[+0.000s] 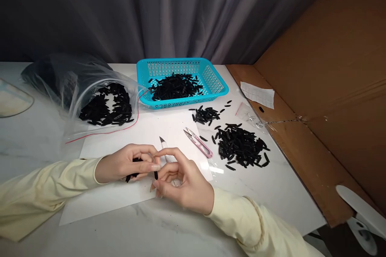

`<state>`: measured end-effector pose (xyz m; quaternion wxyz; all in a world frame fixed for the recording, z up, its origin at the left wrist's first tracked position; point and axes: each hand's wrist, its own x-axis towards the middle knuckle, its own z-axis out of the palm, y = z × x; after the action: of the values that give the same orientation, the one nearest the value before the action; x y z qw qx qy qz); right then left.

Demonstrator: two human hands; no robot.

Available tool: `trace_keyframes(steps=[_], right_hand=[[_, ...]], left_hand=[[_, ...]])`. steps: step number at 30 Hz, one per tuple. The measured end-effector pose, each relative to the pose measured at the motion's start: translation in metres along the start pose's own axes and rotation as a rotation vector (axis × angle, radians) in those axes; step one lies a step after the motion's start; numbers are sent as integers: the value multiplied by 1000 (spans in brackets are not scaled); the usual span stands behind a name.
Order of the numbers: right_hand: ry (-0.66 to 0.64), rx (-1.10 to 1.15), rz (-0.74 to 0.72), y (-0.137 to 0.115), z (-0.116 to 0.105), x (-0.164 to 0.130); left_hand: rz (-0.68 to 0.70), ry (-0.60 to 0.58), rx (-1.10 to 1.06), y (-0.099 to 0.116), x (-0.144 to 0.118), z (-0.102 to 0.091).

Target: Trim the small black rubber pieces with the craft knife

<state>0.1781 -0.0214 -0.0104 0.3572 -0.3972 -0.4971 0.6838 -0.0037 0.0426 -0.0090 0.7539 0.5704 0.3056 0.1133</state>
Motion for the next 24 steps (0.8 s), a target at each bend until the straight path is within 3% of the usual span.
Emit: trace_keyframes(steps=[2, 7, 10, 15, 24], right_hand=[[27, 8, -36, 0, 0, 1], [270, 1, -186, -1, -1, 3], [356, 18, -200, 0, 1, 2], [420, -4, -223, 4, 3, 2], [398, -116, -283, 1, -2, 6]], left_hand=[[11, 0, -16, -1, 0, 0], [9, 19, -102, -1, 2, -3], [3, 17, -90, -1, 3, -4], [-21, 4, -120, -2, 2, -3], [-81, 26, -137, -3, 3, -4]])
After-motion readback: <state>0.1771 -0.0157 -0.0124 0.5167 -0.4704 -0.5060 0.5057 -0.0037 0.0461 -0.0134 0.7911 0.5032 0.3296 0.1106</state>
